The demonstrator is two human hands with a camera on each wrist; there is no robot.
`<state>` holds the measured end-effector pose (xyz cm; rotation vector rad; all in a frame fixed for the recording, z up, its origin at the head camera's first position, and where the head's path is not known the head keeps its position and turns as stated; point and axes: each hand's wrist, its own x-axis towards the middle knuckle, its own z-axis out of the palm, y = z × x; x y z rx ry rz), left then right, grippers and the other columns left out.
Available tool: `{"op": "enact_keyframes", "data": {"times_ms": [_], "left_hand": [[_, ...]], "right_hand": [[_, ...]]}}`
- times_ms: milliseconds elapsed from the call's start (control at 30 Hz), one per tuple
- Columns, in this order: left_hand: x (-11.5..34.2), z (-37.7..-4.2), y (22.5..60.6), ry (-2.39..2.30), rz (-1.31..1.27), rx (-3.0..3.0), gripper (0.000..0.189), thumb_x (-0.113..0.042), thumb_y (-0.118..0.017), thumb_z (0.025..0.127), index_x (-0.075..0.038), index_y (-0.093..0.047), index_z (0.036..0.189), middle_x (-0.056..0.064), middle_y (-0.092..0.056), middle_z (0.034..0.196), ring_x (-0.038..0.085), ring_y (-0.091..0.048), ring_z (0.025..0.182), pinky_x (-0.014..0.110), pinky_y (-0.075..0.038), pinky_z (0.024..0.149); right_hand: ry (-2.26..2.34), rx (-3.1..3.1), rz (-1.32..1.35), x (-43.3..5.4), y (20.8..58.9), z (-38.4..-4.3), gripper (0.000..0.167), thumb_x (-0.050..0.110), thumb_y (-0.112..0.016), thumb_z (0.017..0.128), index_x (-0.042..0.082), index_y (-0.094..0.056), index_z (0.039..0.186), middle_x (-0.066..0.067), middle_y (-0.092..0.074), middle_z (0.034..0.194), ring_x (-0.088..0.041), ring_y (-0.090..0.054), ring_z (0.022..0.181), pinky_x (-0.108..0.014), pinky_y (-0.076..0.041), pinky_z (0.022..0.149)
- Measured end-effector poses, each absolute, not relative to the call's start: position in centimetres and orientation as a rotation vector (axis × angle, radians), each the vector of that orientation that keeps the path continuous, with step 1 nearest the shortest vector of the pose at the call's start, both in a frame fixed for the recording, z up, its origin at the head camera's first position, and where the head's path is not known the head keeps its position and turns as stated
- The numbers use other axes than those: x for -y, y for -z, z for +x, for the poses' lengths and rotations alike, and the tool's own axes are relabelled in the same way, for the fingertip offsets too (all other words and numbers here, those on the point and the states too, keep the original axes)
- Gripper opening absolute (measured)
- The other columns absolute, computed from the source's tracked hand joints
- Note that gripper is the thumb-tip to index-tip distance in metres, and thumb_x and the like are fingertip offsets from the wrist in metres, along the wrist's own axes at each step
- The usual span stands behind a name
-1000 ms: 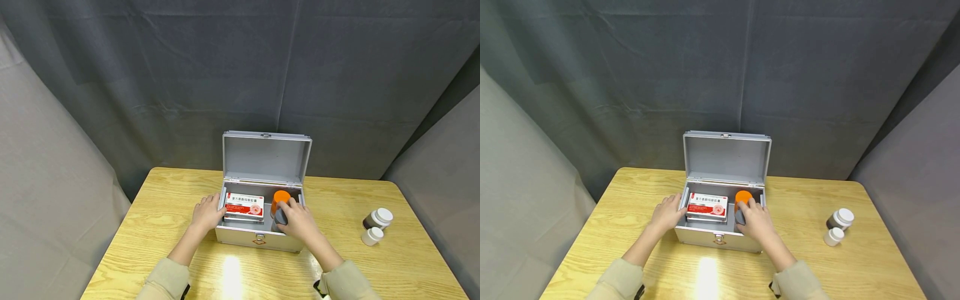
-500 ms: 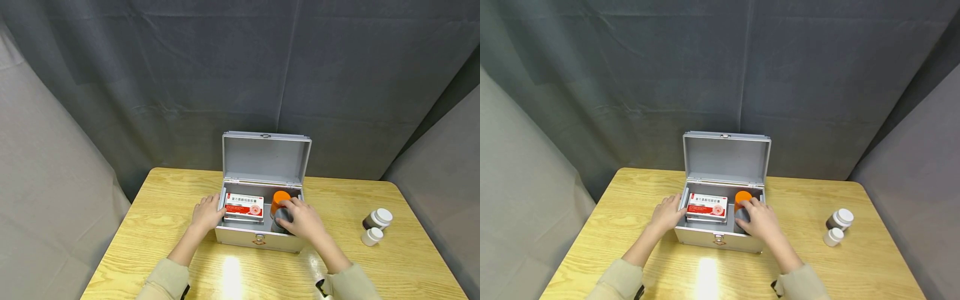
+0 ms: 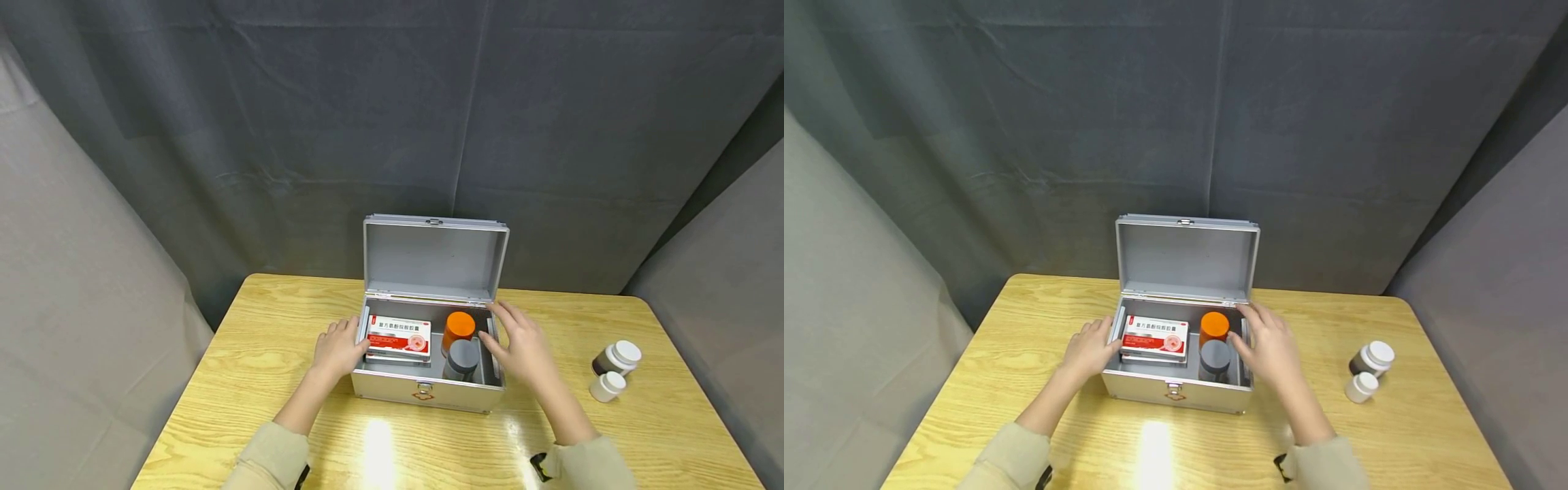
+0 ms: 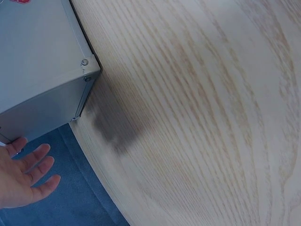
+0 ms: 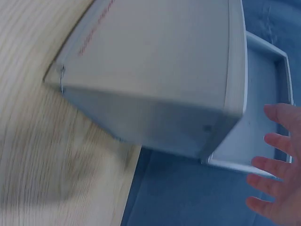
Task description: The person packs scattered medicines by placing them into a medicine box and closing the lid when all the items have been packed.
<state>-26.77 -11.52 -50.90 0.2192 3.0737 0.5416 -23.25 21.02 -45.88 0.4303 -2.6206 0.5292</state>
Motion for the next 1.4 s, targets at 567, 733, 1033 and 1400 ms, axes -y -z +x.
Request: {"op": "enact_keyframes", "data": {"times_ms": [567, 733, 1033, 1400], "left_hand": [[11.4, -26.6, 50.3, -0.490, 0.242, -3.093, 0.060, -0.040, -0.049, 0.087, -0.008, -0.039, 0.137, 0.017, -0.048, 0.130, 0.036, -0.042, 0.119, 0.054, -0.033, 0.095], [11.4, -26.6, 50.5, -0.471, 0.245, -3.100, 0.060, -0.040, -0.049, 0.087, -0.008, -0.039, 0.137, 0.016, -0.048, 0.130, 0.036, -0.042, 0.119, 0.053, -0.032, 0.096], [11.5, -26.7, 50.7, -0.428, 0.266, -3.126, 0.059, -0.040, -0.050, 0.087, -0.009, -0.041, 0.135, 0.015, -0.050, 0.127, 0.035, -0.042, 0.119, 0.051, -0.029, 0.097], [11.5, -26.8, 50.8, -0.409, 0.269, -3.130, 0.059, -0.042, -0.050, 0.087, -0.009, -0.041, 0.135, 0.015, -0.049, 0.128, 0.034, -0.041, 0.120, 0.051, -0.027, 0.100]], "right_hand": [[-0.503, 2.633, 0.052, -28.7, 45.5, -23.3, 0.054, 0.023, -0.063, 0.082, 0.001, -0.044, 0.128, -0.031, -0.038, 0.130, -0.050, -0.035, 0.116, -0.066, -0.025, 0.089], [-0.545, 2.699, -0.108, -30.9, 45.8, -22.8, 0.056, 0.027, -0.055, 0.089, 0.001, -0.036, 0.135, -0.031, -0.029, 0.136, -0.051, -0.027, 0.122, -0.067, -0.017, 0.093], [-0.538, 2.723, -0.293, -34.0, 46.8, -22.4, 0.056, 0.024, -0.053, 0.089, -0.002, -0.034, 0.135, -0.033, -0.025, 0.137, -0.054, -0.026, 0.120, -0.069, -0.020, 0.089], [-0.598, 2.786, -0.482, -37.3, 48.9, -22.0, 0.064, 0.027, -0.052, 0.088, -0.003, -0.027, 0.139, -0.037, -0.022, 0.136, -0.059, -0.025, 0.115, -0.068, -0.023, 0.085]]}}
